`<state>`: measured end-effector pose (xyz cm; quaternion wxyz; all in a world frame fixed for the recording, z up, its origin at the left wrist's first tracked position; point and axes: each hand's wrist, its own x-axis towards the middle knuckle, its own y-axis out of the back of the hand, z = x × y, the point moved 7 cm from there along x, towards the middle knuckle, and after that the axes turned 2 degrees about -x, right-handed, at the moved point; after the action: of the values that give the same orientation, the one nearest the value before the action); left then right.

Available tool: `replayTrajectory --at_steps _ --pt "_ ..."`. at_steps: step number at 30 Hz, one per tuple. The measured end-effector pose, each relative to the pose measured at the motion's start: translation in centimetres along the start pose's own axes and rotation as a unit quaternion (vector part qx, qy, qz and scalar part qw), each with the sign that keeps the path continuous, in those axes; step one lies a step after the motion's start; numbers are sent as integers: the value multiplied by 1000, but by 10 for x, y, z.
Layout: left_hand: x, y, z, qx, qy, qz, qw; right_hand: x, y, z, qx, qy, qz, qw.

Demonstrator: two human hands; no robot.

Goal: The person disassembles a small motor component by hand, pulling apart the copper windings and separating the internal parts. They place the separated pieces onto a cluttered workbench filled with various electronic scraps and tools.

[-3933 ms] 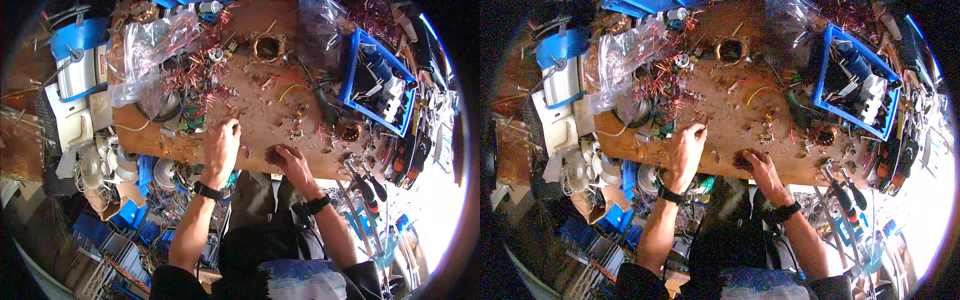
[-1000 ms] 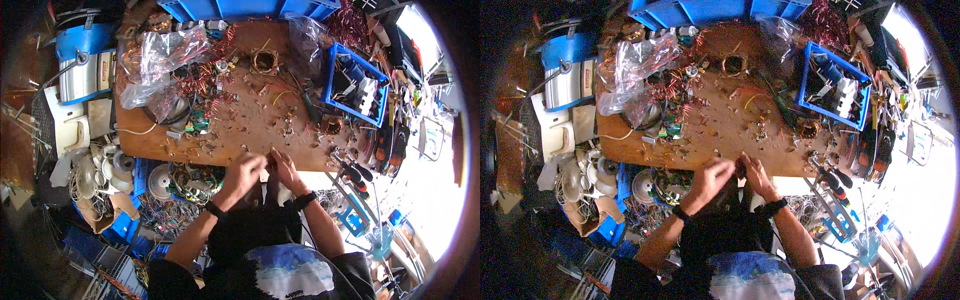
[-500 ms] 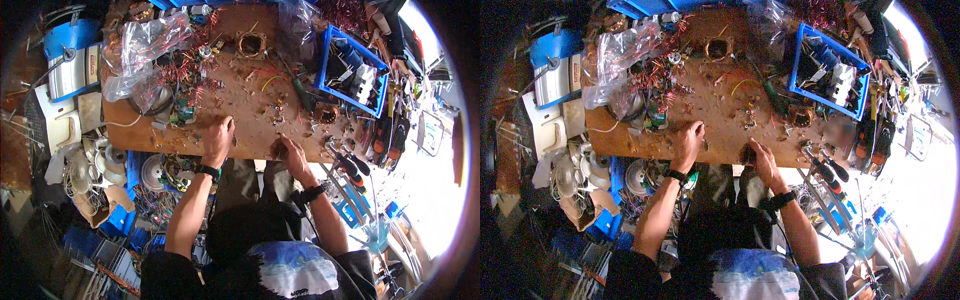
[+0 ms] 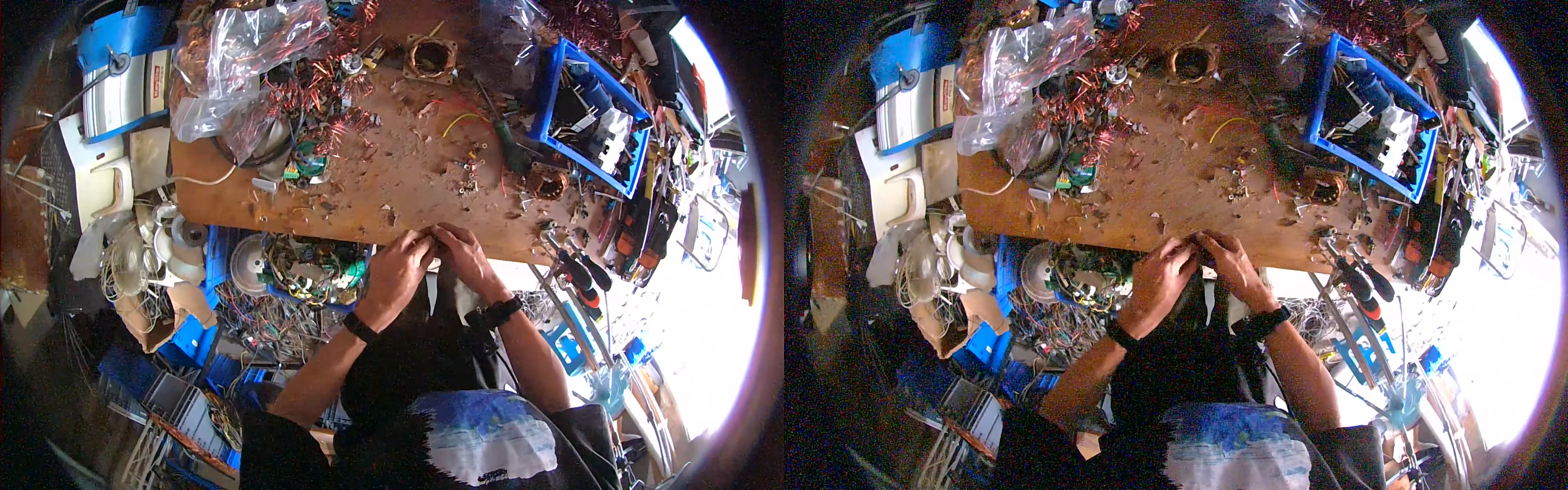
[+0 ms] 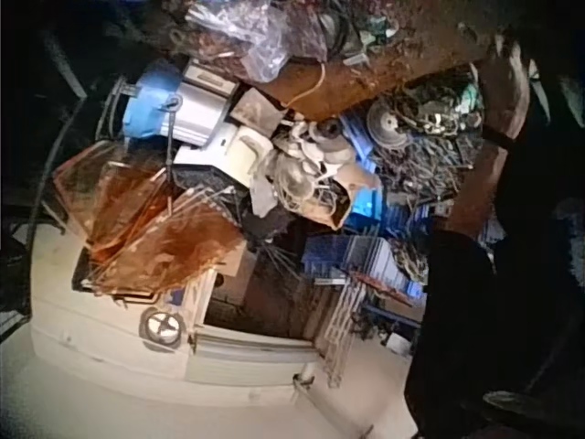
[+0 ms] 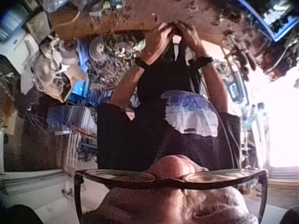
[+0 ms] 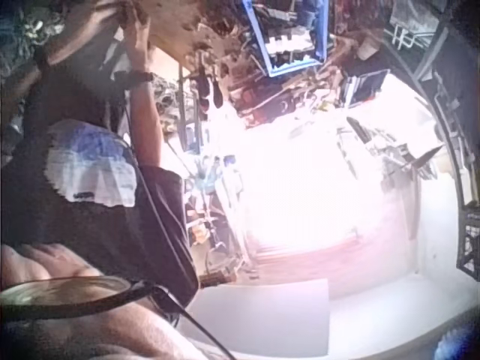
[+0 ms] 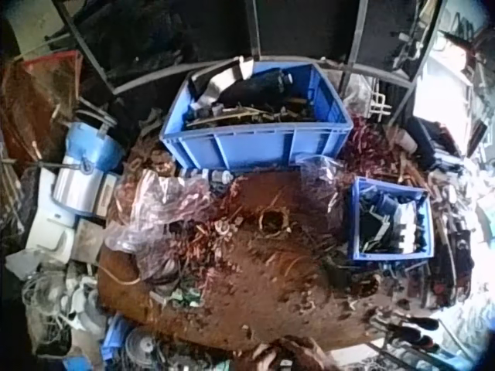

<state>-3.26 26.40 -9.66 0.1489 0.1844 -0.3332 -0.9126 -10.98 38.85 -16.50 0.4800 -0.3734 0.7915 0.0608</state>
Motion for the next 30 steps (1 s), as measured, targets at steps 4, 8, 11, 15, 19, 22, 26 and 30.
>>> replayTrajectory --at_steps 4,8,11,15,19,22,26,30 --pt "-13 7 -6 -47 5 45 998 14 4 25 -47 74 -43 995" --pt "-31 19 -43 -54 59 63 995 13 0 15 -31 25 -36 999" --pt "-41 34 -91 -81 119 120 982 11 2 6 -86 30 -24 996" --pt "-37 66 -145 -42 219 168 960 11 2 -5 -102 50 -5 994" --pt "-31 98 -175 -101 285 202 931 13 4 0 -88 30 18 996" --pt "-46 115 -206 -102 262 253 926 5 -7 -14 -105 21 22 994" --pt "-64 128 -231 -177 264 286 904 6 -14 -16 -132 82 9 988" --pt "-56 142 -222 -60 232 256 936 2 -22 -24 -327 255 36 909"
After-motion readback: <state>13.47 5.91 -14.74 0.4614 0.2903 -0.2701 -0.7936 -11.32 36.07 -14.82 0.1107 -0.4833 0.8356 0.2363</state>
